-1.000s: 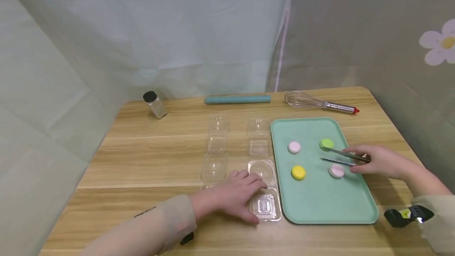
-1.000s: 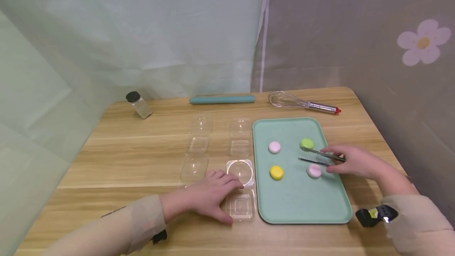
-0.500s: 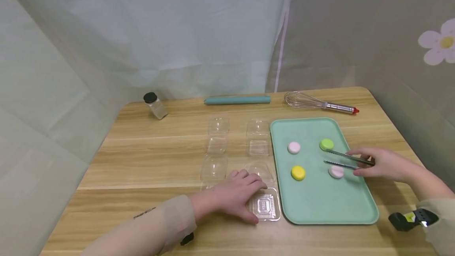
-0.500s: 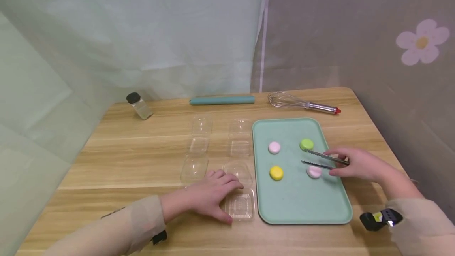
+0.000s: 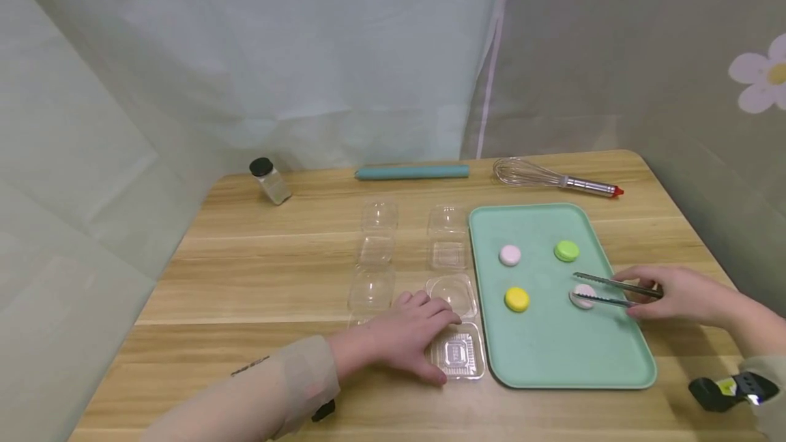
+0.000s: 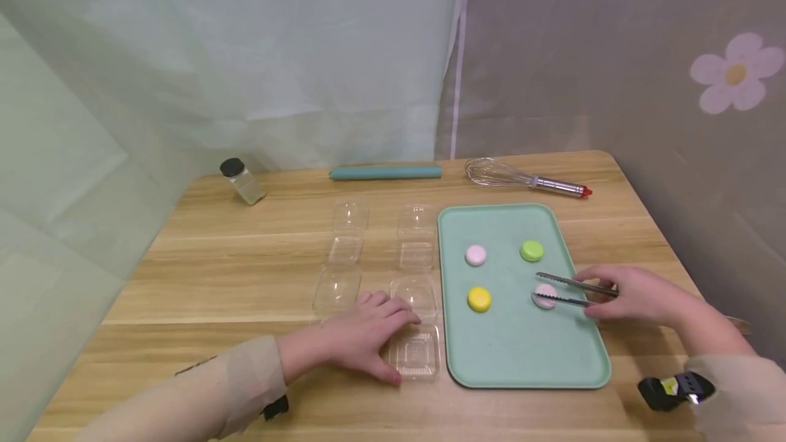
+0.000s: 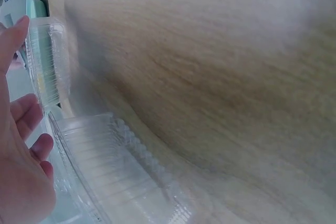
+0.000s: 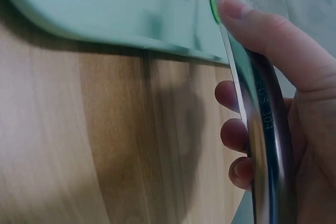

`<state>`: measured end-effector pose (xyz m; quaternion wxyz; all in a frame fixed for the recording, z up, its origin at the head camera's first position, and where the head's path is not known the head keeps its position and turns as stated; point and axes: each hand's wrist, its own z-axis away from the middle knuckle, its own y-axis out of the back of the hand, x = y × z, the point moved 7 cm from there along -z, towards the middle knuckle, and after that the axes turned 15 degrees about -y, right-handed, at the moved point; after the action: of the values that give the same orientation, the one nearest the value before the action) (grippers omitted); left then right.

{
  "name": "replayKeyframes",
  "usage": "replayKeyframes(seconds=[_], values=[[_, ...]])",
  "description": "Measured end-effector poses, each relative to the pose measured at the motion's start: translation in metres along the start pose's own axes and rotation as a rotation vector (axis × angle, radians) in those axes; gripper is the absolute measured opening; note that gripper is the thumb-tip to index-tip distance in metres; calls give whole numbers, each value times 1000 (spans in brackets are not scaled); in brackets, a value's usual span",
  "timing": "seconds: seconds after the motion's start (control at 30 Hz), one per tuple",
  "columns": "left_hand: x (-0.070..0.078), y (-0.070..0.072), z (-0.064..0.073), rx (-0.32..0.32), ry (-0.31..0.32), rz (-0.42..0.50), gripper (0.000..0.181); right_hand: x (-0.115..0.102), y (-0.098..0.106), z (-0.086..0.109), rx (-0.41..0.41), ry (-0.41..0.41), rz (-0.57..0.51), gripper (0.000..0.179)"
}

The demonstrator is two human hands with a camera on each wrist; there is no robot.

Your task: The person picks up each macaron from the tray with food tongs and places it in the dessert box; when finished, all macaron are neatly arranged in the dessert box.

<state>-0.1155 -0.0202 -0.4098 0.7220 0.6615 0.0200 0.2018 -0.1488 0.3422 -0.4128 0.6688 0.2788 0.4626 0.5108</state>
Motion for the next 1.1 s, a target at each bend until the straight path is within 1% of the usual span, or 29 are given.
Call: replayKeyframes(seconds=[0.17,0.37,0.53,0.73,0.97,1.1], values=[[-1,1,0,19,-4,-6,84,1,-2,3,-4,4,2,59],[-1,0,-1,5,-6,-20,83,0,-6,7,-6,30,18,54],[-1,0,0,9,0,-11,84,2,-10,6,-25,13,18,55],[-2,0,1,18,3,-4,84,0,-11,4,-26,32,23,52],[-2,0,1,24,0,7,83,-3,-10,3,-7,33,18,51],[-2,1,0,28,0,13,84,-11,-7,2,20,31,13,52]])
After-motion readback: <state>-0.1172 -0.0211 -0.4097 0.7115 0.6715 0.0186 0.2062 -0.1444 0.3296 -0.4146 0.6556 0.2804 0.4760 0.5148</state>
